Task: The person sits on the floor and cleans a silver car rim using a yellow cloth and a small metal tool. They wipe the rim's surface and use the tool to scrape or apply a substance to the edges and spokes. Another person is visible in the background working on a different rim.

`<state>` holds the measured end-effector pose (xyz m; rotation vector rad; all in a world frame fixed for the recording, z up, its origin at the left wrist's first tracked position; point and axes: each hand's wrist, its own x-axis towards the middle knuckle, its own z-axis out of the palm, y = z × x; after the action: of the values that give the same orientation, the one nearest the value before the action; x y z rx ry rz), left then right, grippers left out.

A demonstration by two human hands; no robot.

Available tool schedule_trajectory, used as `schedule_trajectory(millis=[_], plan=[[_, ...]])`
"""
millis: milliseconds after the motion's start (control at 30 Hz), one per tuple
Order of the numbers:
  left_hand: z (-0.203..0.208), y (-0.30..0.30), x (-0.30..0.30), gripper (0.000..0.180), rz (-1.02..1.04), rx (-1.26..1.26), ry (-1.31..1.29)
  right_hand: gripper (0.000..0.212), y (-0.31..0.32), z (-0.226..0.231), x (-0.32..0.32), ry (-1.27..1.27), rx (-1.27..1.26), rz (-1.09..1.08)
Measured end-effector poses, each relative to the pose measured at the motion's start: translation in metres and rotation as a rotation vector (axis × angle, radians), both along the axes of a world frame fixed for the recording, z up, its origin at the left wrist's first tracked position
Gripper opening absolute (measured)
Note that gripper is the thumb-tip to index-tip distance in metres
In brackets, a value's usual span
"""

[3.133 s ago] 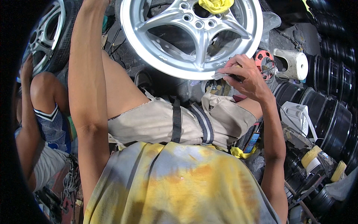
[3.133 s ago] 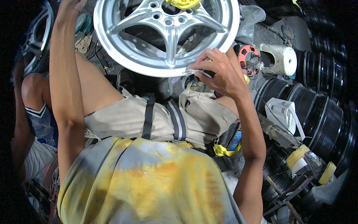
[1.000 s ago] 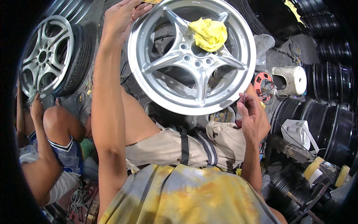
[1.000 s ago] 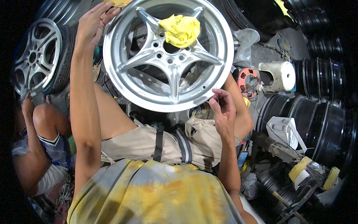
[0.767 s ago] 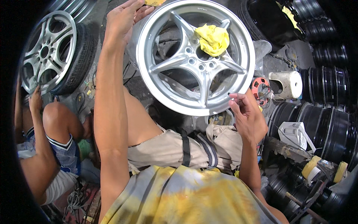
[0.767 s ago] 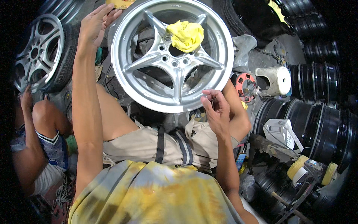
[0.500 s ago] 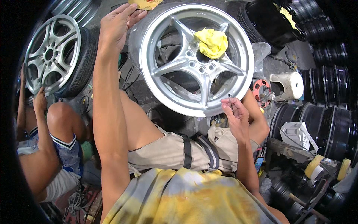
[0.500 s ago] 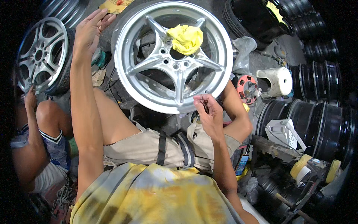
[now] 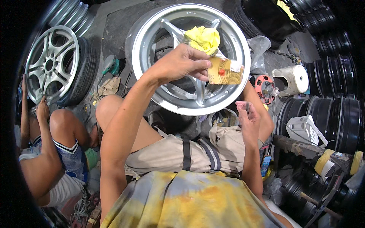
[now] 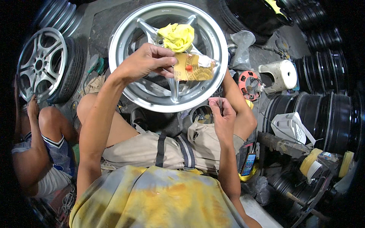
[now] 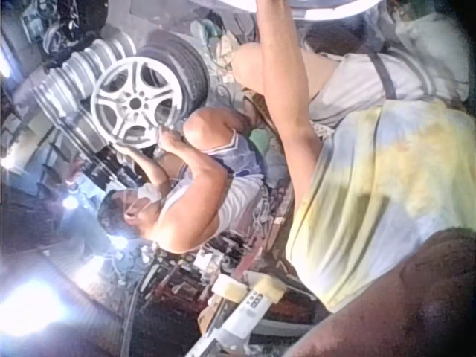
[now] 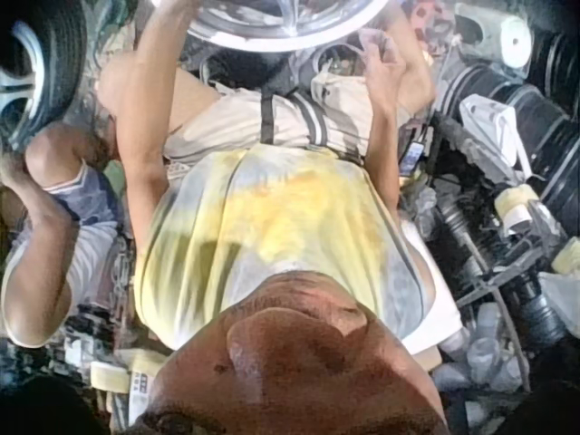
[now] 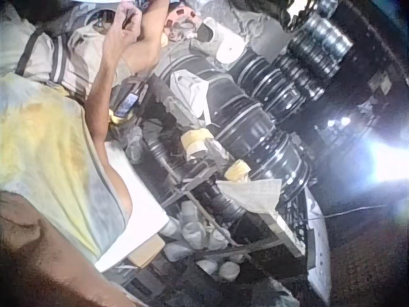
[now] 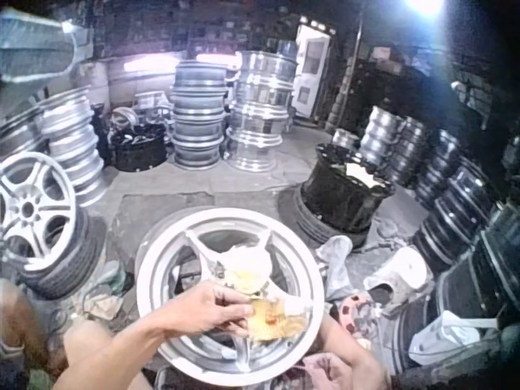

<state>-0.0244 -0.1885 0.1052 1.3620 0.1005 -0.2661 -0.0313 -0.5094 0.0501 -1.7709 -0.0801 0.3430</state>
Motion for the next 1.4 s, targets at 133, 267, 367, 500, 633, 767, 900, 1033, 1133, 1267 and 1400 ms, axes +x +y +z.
schedule_trajectory(millis=[133,267,367,500,633,767,900,1033,1133,1267,1400], plan=[[0.0,0.002,-0.001,0.034,-0.007,-0.001,0.048,0.012,-0.003,0.0,0.006,0.064,-0.001,-0.037],[0.006,0.013,0.002,0.029,0.033,0.067,0.072,0.016,0.007,0.003,0.019,-0.016,0.006,-0.068],[0.008,0.02,0.006,0.029,0.068,0.088,0.043,0.018,0.017,0.006,0.04,-0.04,-0.008,-0.056],[0.013,0.025,0.015,0.03,0.167,0.119,0.052,0.026,0.036,0.008,0.078,-0.158,-0.072,-0.018],[-0.009,0.034,0.032,0.028,0.344,-0.006,0.079,0.035,0.055,0.003,0.119,-0.545,-0.249,0.074],[-0.014,0.041,0.042,0.028,0.366,0.03,0.141,0.031,0.082,0.007,0.156,-0.594,-0.222,0.223],[-0.012,0.042,0.048,0.026,0.268,0.028,0.136,0.029,0.105,0.001,0.191,-0.595,-0.111,0.188],[-0.007,0.039,0.048,0.03,0.288,0.034,0.145,0.027,0.131,0.011,0.217,-0.577,-0.136,0.302],[-0.009,0.043,0.048,0.031,0.261,0.035,0.14,0.026,0.16,0.009,0.239,-0.867,-0.103,0.424],[-0.005,0.046,0.045,0.031,0.248,-0.001,0.128,0.021,0.178,0.016,0.256,-0.913,-0.33,0.576],[0.001,0.053,0.039,0.031,0.245,0.023,0.084,0.018,0.183,0.025,0.257,-0.941,-0.498,0.594]])
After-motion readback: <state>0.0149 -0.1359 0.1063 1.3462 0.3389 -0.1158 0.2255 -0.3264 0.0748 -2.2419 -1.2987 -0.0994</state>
